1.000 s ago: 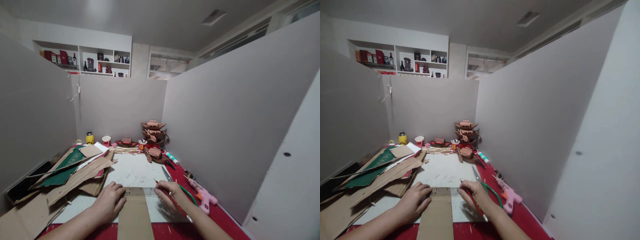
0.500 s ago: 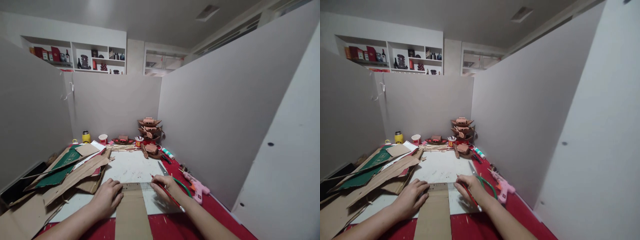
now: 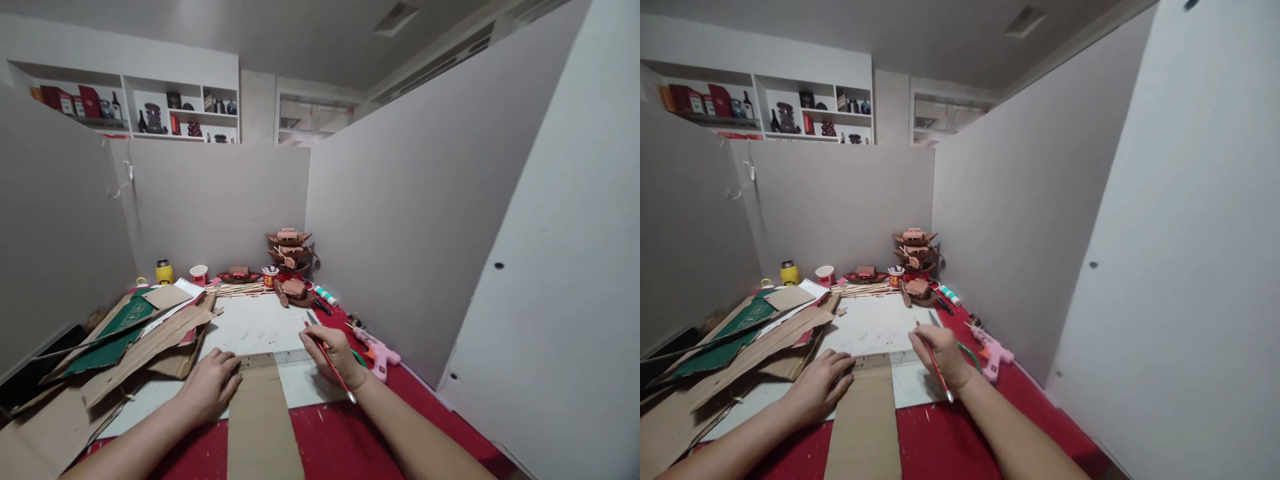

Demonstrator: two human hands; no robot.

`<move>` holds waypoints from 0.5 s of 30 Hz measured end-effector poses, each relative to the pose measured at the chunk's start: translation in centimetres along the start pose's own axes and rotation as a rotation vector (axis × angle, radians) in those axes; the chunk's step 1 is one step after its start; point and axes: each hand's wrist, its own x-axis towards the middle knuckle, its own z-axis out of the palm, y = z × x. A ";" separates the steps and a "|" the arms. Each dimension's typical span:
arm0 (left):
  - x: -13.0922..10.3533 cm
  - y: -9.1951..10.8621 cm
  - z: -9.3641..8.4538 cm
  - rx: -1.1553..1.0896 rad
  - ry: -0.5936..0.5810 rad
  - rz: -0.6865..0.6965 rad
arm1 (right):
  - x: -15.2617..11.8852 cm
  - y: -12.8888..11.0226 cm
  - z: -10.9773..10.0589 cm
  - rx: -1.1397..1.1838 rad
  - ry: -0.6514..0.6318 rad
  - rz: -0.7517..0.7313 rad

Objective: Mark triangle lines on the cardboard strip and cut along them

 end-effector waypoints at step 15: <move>0.1 -0.1 -0.1 -0.013 0.043 0.036 | 0.7 0.9 0.1 -0.052 0.159 -0.008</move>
